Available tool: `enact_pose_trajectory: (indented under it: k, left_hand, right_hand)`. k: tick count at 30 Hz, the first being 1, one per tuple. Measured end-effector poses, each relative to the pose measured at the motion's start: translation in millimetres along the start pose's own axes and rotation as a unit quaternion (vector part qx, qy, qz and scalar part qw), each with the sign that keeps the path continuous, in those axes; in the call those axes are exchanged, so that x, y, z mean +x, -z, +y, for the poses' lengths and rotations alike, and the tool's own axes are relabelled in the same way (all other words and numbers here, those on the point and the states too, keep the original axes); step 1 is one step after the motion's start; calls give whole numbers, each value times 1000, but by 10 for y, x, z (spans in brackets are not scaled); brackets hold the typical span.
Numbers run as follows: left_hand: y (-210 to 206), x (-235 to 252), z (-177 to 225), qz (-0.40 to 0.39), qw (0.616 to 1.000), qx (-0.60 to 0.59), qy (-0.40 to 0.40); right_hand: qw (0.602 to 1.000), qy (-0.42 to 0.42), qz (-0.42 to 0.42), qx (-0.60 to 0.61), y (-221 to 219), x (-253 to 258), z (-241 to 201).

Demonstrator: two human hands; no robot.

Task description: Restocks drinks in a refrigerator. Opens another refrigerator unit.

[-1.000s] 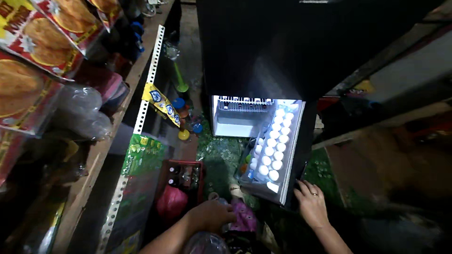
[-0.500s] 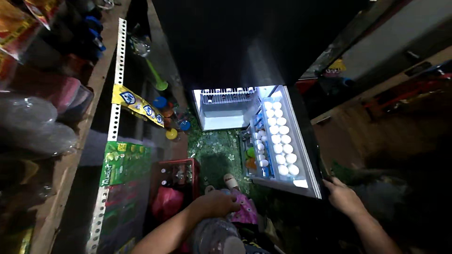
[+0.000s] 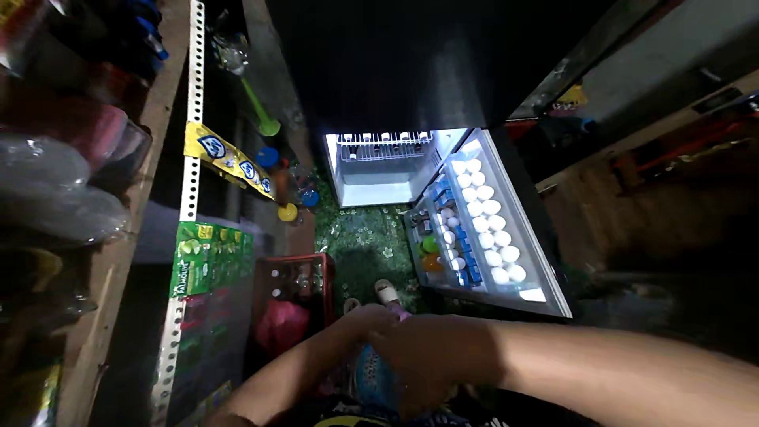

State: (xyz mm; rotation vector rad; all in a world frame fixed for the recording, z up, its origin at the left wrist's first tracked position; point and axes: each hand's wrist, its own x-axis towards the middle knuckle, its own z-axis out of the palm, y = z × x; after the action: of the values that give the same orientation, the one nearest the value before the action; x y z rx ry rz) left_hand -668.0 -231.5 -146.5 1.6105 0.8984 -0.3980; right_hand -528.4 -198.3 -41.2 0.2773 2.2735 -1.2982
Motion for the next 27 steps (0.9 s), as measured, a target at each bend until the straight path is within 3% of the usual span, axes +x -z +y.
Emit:
enact_pose_trajectory:
  k: [3,5,8,14,17,20,25,27]
  left_hand:
    - [-172,254,-383,4,1000,4,6]
    - [-147,209,-430,11,999,-9,49]
    - [-108,96,-537,63,997,-4,48]
    - [101,90,-946,181,969,-96,139]
    - [315,70,-1101,235,943,-136,191]
    - [532,140,-1179,296,916,-156,222]
    - [958,327,-1169,395,876,-157,229]
    - [1137,407,-1154,439,856,-163,217]
  right_hand:
    - [983,-119,-137,-36,-60,262,185]
    - [981,-119,-156,-9,42,301,180]
    - [976,-138,-167,37,210,315,22]
    - [954,-206,-117,182,82,332,468]
    - [895,-282,-90,335,39,201,816]
    - [838,-296,-26,459,-96,95,1353]
    - [814,-299,39,495,-99,256,2197]
    - [763,-309,80,563,-57,451,2410]
